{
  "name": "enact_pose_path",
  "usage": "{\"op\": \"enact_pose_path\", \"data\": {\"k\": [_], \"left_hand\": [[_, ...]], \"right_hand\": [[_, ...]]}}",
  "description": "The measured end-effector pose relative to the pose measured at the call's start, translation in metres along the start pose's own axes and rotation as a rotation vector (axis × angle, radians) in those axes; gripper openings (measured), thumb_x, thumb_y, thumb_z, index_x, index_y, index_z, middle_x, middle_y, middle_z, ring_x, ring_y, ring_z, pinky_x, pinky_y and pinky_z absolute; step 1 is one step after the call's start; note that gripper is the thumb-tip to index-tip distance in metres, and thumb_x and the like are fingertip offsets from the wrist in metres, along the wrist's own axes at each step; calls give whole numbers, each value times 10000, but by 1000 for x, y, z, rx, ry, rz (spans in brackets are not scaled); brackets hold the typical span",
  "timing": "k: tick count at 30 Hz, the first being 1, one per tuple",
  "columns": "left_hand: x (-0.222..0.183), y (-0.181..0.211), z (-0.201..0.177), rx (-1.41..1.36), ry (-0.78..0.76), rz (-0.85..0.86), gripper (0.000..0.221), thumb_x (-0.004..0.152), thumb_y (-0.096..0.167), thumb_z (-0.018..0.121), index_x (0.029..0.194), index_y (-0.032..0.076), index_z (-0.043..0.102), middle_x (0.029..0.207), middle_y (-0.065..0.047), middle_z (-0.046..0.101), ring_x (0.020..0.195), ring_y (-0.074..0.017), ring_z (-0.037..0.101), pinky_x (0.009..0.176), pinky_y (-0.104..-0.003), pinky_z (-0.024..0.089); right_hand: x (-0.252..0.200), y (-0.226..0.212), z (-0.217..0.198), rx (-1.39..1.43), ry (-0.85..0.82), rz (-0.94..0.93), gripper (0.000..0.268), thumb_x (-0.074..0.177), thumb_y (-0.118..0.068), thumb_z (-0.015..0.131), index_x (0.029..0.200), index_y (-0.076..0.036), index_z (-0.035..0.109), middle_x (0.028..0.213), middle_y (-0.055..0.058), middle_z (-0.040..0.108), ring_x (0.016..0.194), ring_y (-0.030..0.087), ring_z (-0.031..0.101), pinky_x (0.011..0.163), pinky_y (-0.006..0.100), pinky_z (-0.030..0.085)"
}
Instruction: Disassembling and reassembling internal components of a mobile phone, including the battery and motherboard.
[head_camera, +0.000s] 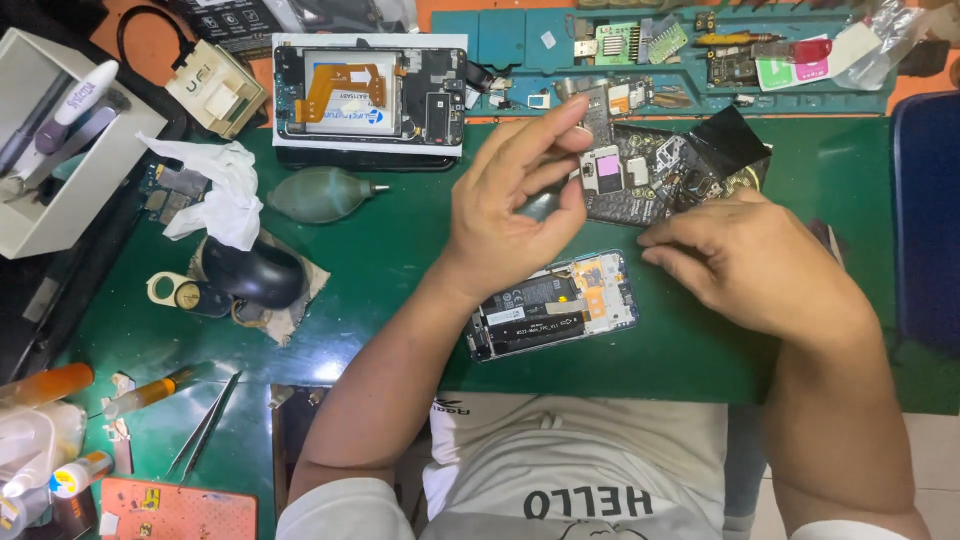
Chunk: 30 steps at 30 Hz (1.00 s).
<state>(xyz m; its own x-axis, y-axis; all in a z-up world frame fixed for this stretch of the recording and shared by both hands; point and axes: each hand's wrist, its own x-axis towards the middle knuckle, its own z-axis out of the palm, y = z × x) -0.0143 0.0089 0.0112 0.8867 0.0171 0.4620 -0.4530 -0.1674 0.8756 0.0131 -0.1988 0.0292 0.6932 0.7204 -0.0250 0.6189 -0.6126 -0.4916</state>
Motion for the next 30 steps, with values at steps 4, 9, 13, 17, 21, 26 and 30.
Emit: {"op": "enact_pose_path", "data": {"k": [4, 9, 13, 17, 21, 26, 30], "left_hand": [[-1, 2, 2, 18, -9, 4, 549, 822, -78, 548, 1270, 188, 377, 1070, -37, 514, 1026, -88, 585, 951, -230, 564], [-3, 6, 4, -1, 3, -80, 566, 792, -65, 556, 1268, 183, 379, 1058, -28, 539, 1006, -91, 600, 954, -247, 558], [-3, 7, 3, -5, -23, -96, 565, 795, -61, 554, 1269, 194, 379, 1056, -37, 544, 991, -88, 602, 958, -238, 556], [-3, 5, 5, 21, -85, -15, 543, 825, -77, 522, 1280, 167, 355, 1066, -56, 527, 1025, -112, 597, 970, -265, 561], [-5, 10, 2, -257, -67, -206, 553, 789, -56, 468, 1296, 122, 337, 1088, -95, 503, 1021, -225, 608, 897, -328, 582], [8, 20, 0, -365, -50, -432, 712, 792, 33, 623, 1351, 154, 199, 1102, -114, 493, 664, -125, 602, 668, -224, 576], [14, 25, 2, -545, -101, -661, 787, 741, -5, 628, 1359, 184, 180, 870, -17, 426, 626, -87, 522, 629, -280, 608]], "right_hand": [[1, 3, 0, -22, -46, 23, 131, 766, -224, 584, 832, -141, 660, 780, -8, 658, 723, 171, 604, 719, 326, 404], [5, -16, -13, 159, 77, -26, 288, 709, -226, 662, 958, -86, 625, 841, 39, 634, 708, 162, 583, 718, 265, 425], [-1, -20, -5, 395, 230, 87, 387, 665, -98, 711, 980, 54, 545, 836, 86, 638, 568, 102, 475, 580, 199, 436], [3, -25, 7, 975, 395, 315, 257, 789, 6, 547, 1024, 64, 463, 818, 178, 583, 712, 232, 629, 642, 273, 550], [5, -23, 12, 883, 483, 378, 190, 816, -5, 582, 997, 37, 546, 858, 109, 599, 680, 105, 563, 631, 187, 503], [3, -21, 12, 906, 471, 358, 190, 822, 15, 554, 1008, 56, 549, 860, 137, 594, 666, 152, 577, 640, 215, 515], [2, -21, 8, 816, 455, 340, 188, 838, -28, 539, 1015, 27, 572, 977, 117, 601, 829, 118, 551, 753, 205, 450]]}}
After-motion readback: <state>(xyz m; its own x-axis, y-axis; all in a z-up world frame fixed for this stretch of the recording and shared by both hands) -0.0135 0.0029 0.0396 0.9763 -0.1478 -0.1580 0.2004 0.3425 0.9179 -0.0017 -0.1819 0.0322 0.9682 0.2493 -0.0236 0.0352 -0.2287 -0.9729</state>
